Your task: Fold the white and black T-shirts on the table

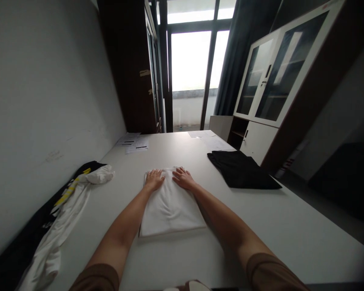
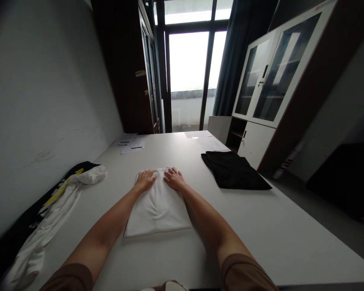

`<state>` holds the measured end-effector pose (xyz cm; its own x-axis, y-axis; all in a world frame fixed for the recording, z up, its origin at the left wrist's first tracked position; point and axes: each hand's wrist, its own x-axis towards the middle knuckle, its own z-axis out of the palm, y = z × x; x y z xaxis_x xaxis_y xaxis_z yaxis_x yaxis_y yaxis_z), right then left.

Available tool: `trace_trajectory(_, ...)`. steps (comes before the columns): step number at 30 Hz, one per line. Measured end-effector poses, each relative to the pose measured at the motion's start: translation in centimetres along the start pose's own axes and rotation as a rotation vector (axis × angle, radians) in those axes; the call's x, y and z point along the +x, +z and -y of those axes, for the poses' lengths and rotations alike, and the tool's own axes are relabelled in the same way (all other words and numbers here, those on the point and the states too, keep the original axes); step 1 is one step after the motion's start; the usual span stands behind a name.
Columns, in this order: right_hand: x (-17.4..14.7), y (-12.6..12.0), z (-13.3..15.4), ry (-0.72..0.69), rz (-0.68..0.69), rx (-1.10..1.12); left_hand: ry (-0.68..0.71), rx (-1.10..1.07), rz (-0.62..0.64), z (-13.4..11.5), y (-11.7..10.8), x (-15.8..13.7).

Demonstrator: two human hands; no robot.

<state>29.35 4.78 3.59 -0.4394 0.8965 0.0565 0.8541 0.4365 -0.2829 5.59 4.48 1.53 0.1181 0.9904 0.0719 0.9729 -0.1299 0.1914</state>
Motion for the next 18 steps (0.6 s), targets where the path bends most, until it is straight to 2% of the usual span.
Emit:
trace_trajectory(8, 0.4, -0.1, -0.3, 0.119, -0.004, -0.028, -0.109, 0.017, -0.024, 0.8, -0.1, 0.7)
trace_trajectory(12, 0.3, 0.2, -0.5, 0.052, -0.029, -0.05, -0.18, 0.014, -0.068, 0.8, -0.5, 0.7)
trace_trajectory(15, 0.2, 0.2, -0.6, 0.0, -0.012, -0.039, -0.167, 0.013, -0.094, 0.6, -0.9, 0.2)
trace_trajectory(18, 0.3, 0.1, -0.7, 0.027, 0.008, -0.024, -0.084, 0.021, -0.114, 0.2, -1.3, -1.3)
